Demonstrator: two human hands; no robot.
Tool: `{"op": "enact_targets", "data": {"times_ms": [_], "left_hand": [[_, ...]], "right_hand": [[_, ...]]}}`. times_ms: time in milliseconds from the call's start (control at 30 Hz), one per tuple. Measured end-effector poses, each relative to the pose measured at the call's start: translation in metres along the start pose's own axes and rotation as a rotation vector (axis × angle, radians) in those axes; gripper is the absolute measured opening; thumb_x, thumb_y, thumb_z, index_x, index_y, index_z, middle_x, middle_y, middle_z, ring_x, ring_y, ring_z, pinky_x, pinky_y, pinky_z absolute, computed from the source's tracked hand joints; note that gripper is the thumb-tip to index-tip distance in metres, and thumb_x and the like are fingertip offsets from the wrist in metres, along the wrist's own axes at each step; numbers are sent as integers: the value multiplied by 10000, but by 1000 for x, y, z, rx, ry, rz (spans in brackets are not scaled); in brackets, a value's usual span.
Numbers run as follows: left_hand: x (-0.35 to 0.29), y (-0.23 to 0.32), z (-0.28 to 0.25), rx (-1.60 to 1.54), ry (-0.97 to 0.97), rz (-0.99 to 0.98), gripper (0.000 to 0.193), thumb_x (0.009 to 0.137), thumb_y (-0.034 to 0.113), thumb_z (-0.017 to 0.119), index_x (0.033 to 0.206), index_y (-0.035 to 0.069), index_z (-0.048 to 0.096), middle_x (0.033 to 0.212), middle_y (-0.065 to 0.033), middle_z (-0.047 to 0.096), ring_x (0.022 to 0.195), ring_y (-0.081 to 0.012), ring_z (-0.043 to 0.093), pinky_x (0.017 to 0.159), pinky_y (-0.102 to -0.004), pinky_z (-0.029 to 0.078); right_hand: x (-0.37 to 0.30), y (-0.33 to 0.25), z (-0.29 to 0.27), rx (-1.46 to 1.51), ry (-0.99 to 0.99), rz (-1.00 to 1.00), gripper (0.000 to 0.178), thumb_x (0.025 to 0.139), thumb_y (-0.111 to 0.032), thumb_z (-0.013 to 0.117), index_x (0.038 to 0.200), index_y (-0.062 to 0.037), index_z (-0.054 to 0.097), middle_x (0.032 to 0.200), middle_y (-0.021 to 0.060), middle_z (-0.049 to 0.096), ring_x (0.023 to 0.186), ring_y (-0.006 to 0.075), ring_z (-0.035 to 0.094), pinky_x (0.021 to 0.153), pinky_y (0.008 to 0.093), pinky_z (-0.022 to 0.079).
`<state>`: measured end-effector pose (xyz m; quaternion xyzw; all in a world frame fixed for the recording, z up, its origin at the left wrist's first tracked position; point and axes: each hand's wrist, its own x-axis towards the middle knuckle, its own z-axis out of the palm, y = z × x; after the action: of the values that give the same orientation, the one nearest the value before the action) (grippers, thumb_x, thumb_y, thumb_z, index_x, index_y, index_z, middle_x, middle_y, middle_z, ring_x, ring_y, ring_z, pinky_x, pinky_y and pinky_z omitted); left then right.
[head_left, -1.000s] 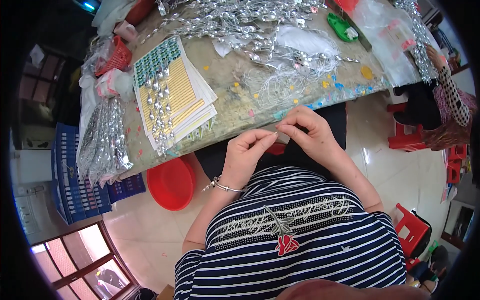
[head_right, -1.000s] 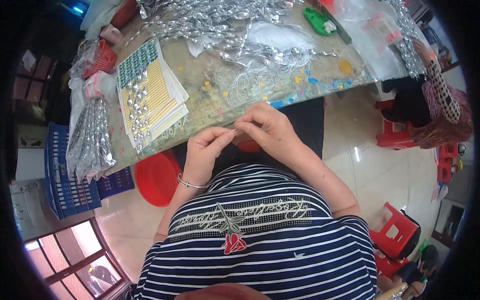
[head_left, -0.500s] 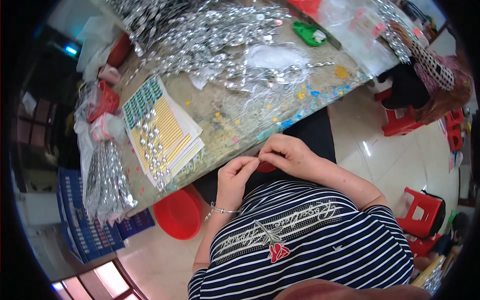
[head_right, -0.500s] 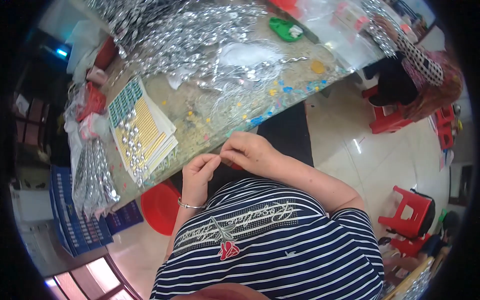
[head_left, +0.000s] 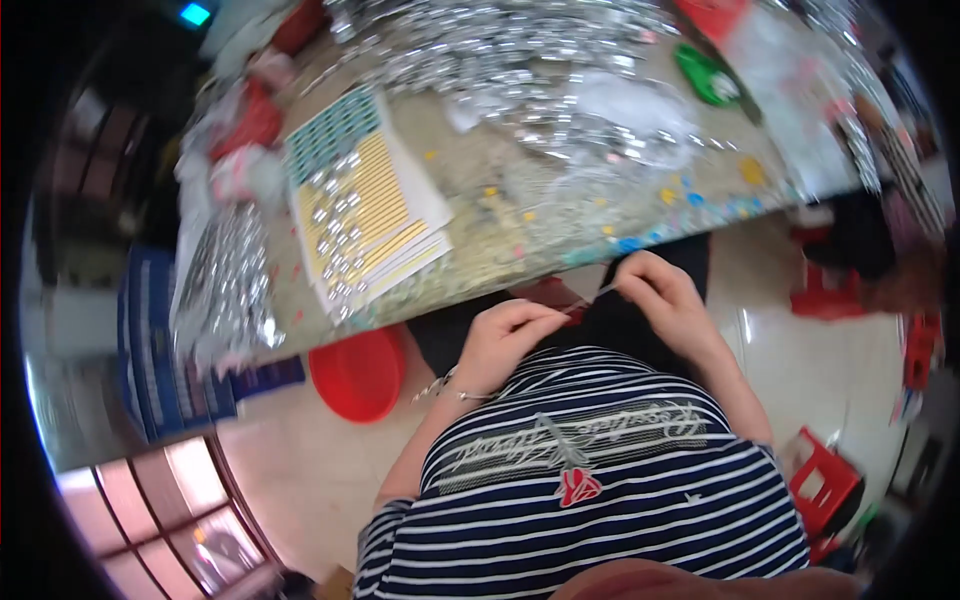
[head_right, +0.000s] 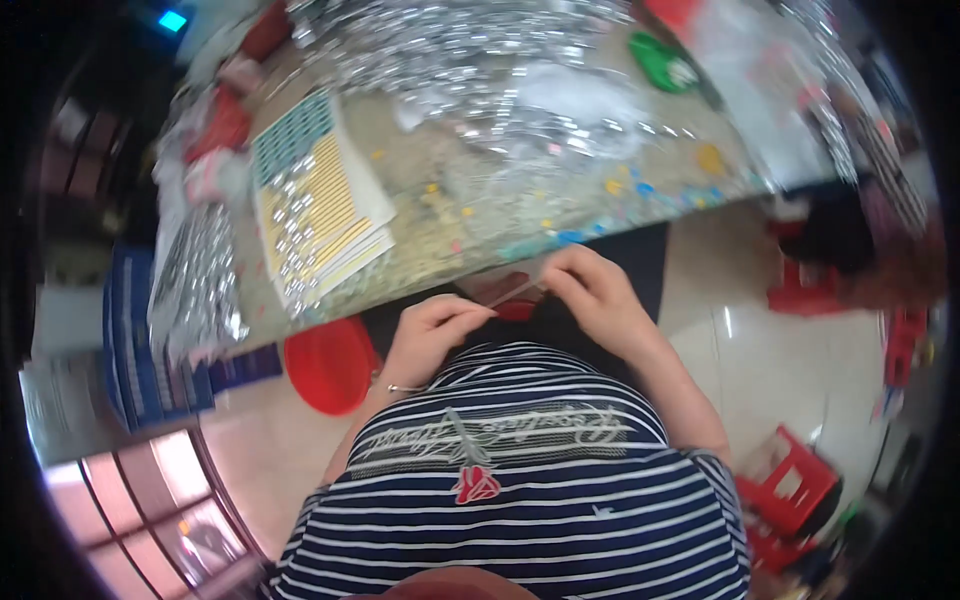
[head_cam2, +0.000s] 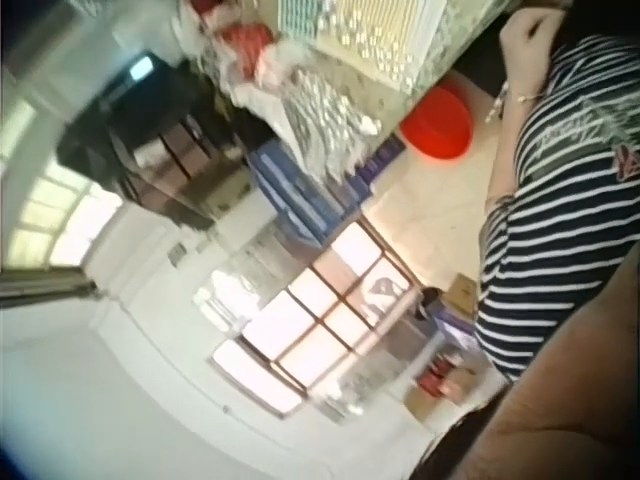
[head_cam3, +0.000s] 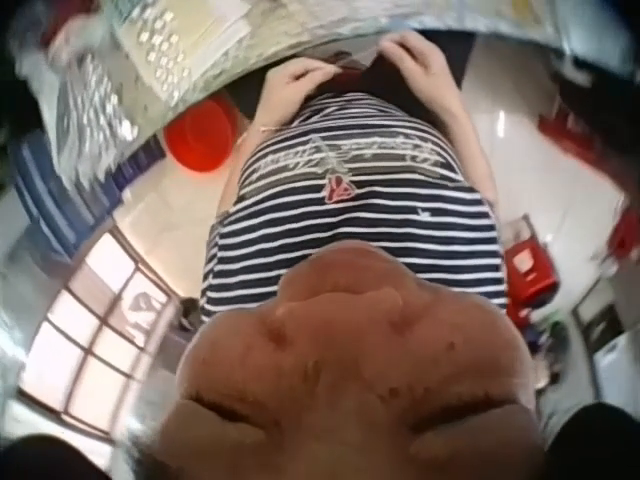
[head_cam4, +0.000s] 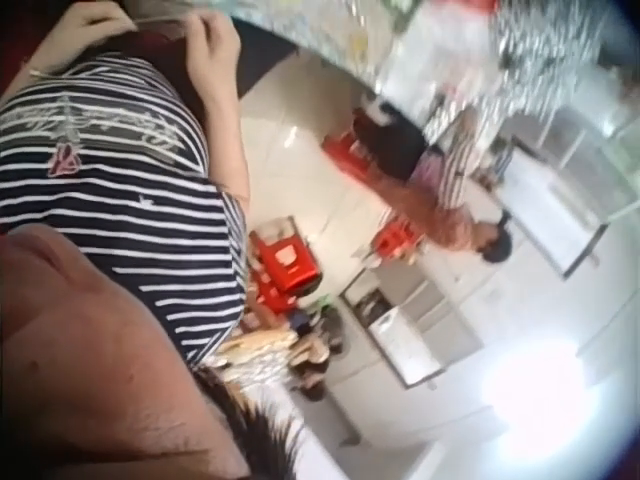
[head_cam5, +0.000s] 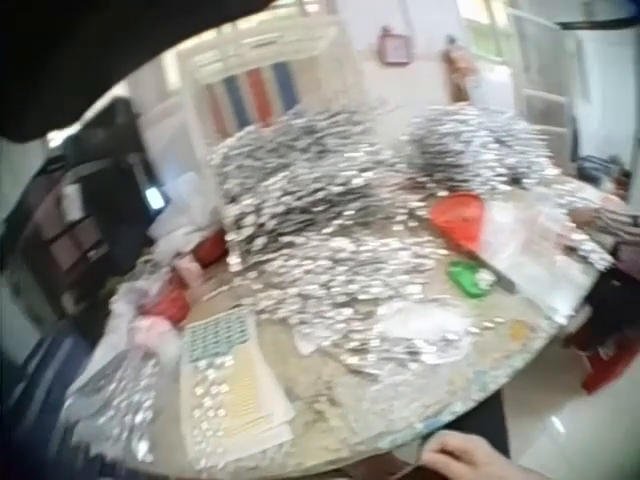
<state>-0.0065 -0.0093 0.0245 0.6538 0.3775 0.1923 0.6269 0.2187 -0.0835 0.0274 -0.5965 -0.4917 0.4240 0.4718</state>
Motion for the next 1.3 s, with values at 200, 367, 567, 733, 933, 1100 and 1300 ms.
{"op": "enact_targets", "data": {"times_ms": [200, 367, 567, 733, 933, 1100, 1300], "left_hand": [[-8, -17, -9, -7, -67, 113, 178, 839, 136, 646, 972, 23, 679, 869, -60, 661, 799, -133, 602, 730, -254, 470], [-32, -49, -23, 162, 73, 2, 201, 859, 188, 622, 1011, 63, 662, 863, -90, 645, 778, -191, 621, 716, -274, 478], [-61, -63, -55, 140, 292, -14, 163, 853, 185, 629, 908, 34, 662, 790, -90, 623, 715, -212, 604, 654, -291, 472], [-44, -43, -104, 148, 657, -46, 161, 872, 158, 618, 849, 2, 653, 768, -9, 583, 658, -64, 509, 594, -204, 407], [-20, -31, -192, 358, 986, -30, 257, 903, 225, 554, 925, -20, 628, 770, -58, 571, 728, -117, 511, 670, -256, 405], [10, -50, -266, 814, 964, -53, 219, 881, 99, 480, 1014, -48, 573, 940, -264, 571, 894, -406, 534, 797, -446, 419], [38, -68, -279, 878, 779, -196, 293, 877, 96, 456, 1119, -39, 552, 1027, -271, 559, 952, -415, 519, 866, -451, 403]], "right_hand": [[10, -16, -9, 320, 79, 139, 84, 920, -94, 513, 860, -41, 540, 785, -13, 482, 715, 78, 432, 671, 211, 355], [39, -23, -17, 472, 49, 46, 121, 942, -142, 512, 883, -41, 543, 832, 0, 483, 705, 85, 420, 687, 236, 368], [67, -19, -10, 376, 35, 53, 120, 943, -147, 511, 900, -45, 556, 776, -11, 482, 693, 80, 421, 679, 231, 368], [88, -13, 11, 220, -27, 116, 134, 926, -165, 540, 883, -46, 584, 766, -21, 526, 707, 52, 469, 687, 208, 381], [100, -30, 35, 171, -110, 176, 151, 919, -174, 557, 887, -29, 584, 810, -9, 553, 739, 70, 500, 708, 216, 404], [90, -20, 35, 142, -135, 258, 150, 915, -171, 563, 876, -28, 585, 807, -11, 553, 749, 77, 506, 716, 217, 407], [89, -13, 26, -23, -90, 301, 162, 920, -178, 551, 890, -23, 589, 797, -20, 558, 757, 68, 508, 725, 219, 413]]}}
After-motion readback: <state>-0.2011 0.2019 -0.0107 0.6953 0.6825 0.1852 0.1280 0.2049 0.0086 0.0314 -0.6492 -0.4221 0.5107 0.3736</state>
